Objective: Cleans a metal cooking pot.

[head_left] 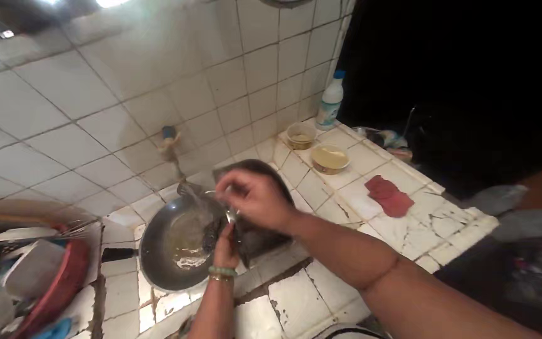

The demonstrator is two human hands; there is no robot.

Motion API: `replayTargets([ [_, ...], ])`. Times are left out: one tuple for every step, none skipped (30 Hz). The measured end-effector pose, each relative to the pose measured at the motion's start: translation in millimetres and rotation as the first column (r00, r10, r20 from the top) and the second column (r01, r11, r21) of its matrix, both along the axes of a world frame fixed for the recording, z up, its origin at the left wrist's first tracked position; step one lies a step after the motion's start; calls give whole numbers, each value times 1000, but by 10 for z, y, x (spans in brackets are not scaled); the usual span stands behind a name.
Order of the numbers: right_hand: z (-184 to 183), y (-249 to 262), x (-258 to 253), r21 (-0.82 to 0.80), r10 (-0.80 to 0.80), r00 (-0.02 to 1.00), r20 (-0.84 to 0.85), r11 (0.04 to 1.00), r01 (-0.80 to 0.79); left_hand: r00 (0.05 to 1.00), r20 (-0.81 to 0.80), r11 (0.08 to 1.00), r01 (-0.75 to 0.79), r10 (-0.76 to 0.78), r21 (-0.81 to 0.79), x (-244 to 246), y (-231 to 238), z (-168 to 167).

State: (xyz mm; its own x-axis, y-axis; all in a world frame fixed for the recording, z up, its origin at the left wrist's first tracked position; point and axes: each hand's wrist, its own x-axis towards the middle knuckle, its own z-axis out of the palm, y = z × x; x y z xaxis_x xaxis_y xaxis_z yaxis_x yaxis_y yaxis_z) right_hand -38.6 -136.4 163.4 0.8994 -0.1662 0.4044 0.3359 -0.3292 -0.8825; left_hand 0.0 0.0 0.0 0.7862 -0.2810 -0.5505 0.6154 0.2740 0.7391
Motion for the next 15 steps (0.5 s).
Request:
replayTargets([
  [-62, -167, 52, 83, -76, 997, 0, 994, 76, 998, -23, 998, -58, 58, -7, 111, 77, 34],
  [-129, -320, 105, 174, -124, 992, -34, 976, 128, 993, -31, 994, -113, 112, -11, 223, 172, 84],
  [-223, -444, 163, 251, -148, 984, -96, 953, 168, 984, -14, 985, -175, 175, -2, 311, 266, 165],
  [-349, -530, 230, 315, -158, 971, -181, 926, 209, 969, 13, 969, -248, 248, -8, 387, 350, 246],
  [-492, -588, 306, 354, -151, 947, -282, 901, 249, 950, 52, 951, -308, 309, -28, 459, 426, 313],
  [-641, -621, 386, 371, -133, 915, -381, 885, 283, 928, 86, 932, -358, 363, -60, 523, 503, 356],
  [-786, -631, 452, 356, -112, 876, -469, 884, 304, 910, 114, 916, -390, 399, -95, 580, 588, 374],
  [-922, -624, 504, 300, -101, 835, -541, 904, 304, 893, 138, 902, -411, 427, -131, 623, 675, 384],
  [-1031, -602, 547, 191, -109, 795, -597, 943, 273, 877, 165, 890, -430, 451, -149, 652, 754, 394],
  [-1099, -556, 570, 26, -146, 761, -632, 978, 209, 859, 199, 881, -450, 472, -146, 668, 820, 404],
  [-1123, -469, 575, -152, -194, 747, -636, 980, 125, 841, 242, 875, -463, 484, -141, 666, 877, 420],
  [-1134, -331, 580, -284, -217, 771, -598, 958, 49, 822, 288, 871, -473, 491, -132, 659, 915, 447],
  [-1136, -143, 581, -355, -183, 821, -540, 934, -25, 801, 327, 864, -488, 501, -126, 655, 931, 474],
  [-1131, 98, 560, -363, -82, 869, -488, 924, -117, 784, 355, 857, -500, 510, -126, 644, 934, 495],
  [-1152, 371, 516, -313, 78, 893, -443, 920, -236, 767, 376, 848, -516, 520, -120, 626, 925, 515],
])
